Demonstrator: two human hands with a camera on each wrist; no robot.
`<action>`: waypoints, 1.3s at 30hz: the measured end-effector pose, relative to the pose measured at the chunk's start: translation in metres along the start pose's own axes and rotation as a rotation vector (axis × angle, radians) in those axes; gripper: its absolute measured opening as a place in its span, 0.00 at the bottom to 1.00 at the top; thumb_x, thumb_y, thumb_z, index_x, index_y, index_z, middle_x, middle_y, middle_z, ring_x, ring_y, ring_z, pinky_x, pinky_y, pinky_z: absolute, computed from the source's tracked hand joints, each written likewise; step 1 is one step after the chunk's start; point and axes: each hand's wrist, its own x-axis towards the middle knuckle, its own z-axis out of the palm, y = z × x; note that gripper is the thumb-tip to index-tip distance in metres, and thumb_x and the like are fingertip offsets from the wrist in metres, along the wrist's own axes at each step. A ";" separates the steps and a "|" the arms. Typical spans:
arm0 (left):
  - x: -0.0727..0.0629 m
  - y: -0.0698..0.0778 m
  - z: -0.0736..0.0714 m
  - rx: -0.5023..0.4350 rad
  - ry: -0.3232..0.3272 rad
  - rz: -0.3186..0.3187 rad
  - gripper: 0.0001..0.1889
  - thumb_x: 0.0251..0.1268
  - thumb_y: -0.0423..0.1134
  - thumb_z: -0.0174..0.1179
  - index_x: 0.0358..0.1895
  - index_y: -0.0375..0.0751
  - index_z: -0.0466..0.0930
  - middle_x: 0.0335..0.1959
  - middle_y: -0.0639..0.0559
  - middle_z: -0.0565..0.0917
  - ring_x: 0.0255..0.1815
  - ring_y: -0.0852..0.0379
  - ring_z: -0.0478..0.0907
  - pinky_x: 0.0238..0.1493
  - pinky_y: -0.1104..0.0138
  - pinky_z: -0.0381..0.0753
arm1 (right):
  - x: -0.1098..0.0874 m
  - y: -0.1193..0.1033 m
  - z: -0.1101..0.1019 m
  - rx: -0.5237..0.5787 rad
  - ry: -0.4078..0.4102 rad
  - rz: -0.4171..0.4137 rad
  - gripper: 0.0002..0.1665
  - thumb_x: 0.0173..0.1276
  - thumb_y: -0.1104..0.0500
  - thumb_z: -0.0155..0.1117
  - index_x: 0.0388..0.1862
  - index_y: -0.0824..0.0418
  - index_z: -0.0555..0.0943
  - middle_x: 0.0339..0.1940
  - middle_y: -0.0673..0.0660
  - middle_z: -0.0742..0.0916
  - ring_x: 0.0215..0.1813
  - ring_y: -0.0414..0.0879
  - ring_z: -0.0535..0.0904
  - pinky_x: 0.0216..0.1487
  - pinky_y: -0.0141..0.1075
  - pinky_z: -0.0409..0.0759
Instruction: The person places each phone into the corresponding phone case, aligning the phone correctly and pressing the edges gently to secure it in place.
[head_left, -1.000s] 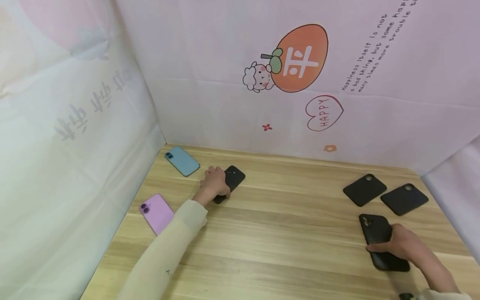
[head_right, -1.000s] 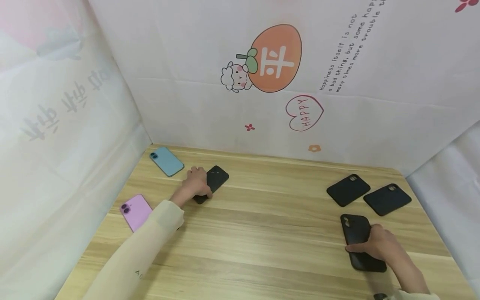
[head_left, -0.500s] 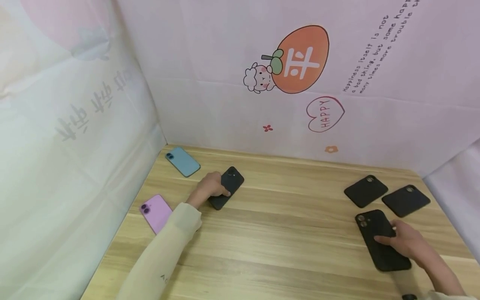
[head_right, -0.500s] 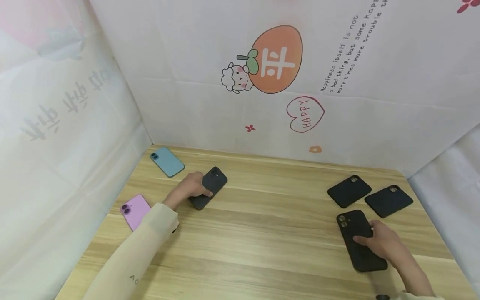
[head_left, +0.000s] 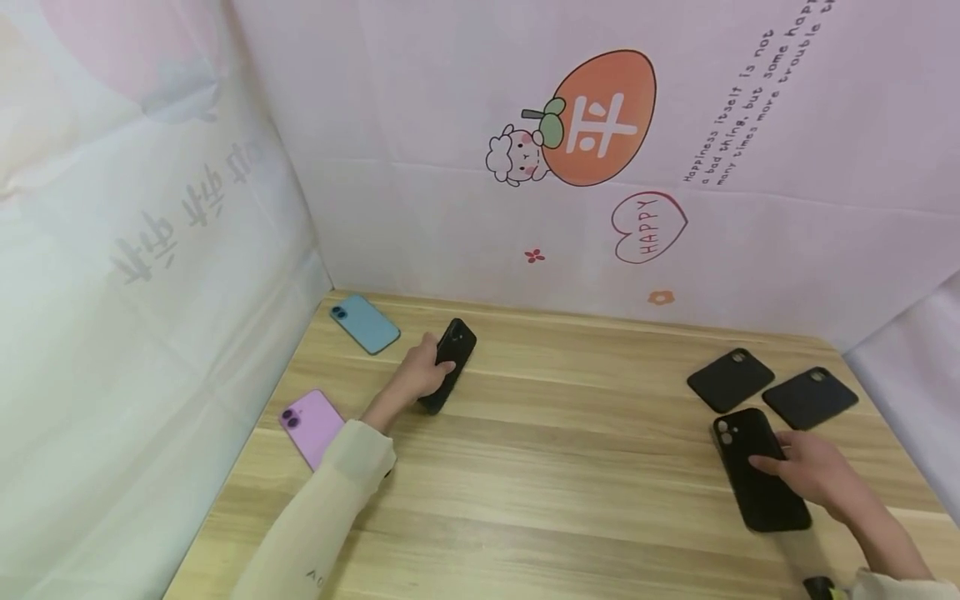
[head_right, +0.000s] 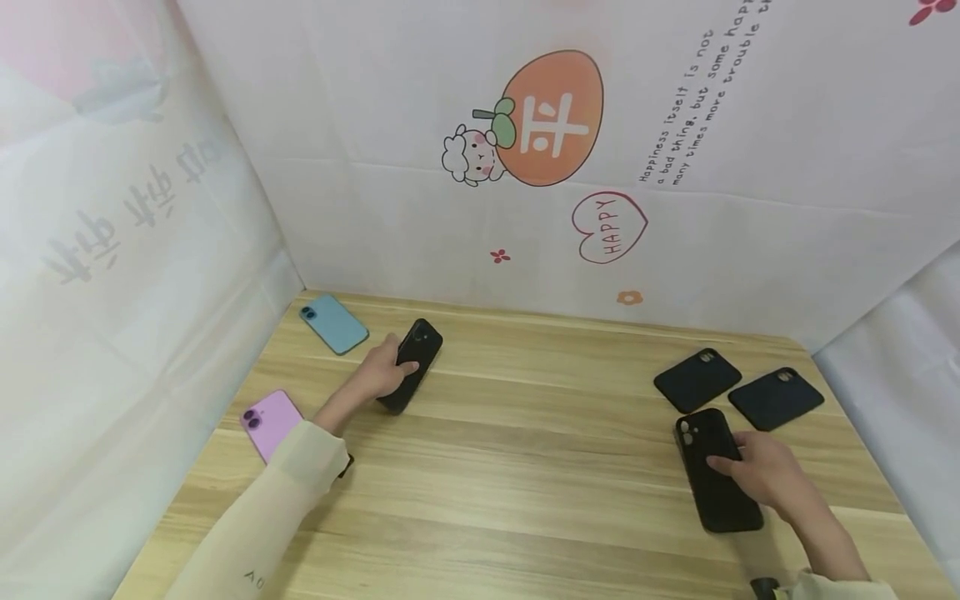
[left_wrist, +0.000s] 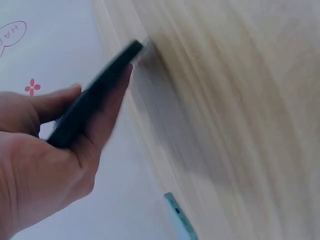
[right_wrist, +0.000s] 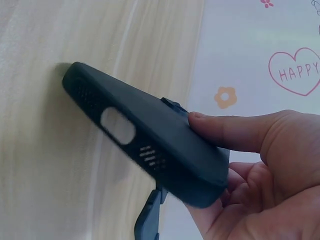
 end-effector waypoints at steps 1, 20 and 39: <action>-0.001 0.000 0.000 -0.046 0.007 -0.007 0.21 0.82 0.36 0.58 0.66 0.27 0.65 0.55 0.29 0.82 0.52 0.39 0.84 0.51 0.50 0.86 | 0.000 -0.001 -0.001 -0.003 0.002 -0.010 0.35 0.77 0.53 0.68 0.59 0.87 0.74 0.41 0.72 0.89 0.50 0.72 0.85 0.49 0.62 0.85; -0.036 0.027 0.015 -0.954 -0.113 -0.060 0.24 0.86 0.31 0.48 0.77 0.27 0.60 0.64 0.26 0.81 0.64 0.34 0.82 0.57 0.55 0.88 | 0.008 -0.086 -0.025 0.298 0.002 -0.127 0.38 0.82 0.48 0.63 0.64 0.85 0.72 0.42 0.71 0.84 0.66 0.72 0.79 0.53 0.41 0.89; -0.052 0.048 0.038 -1.022 -0.248 -0.044 0.26 0.86 0.30 0.49 0.79 0.28 0.56 0.68 0.24 0.77 0.68 0.35 0.80 0.63 0.54 0.85 | 0.039 -0.178 0.007 0.856 -0.111 -0.266 0.37 0.82 0.62 0.61 0.79 0.79 0.60 0.42 0.49 0.92 0.46 0.37 0.89 0.47 0.32 0.89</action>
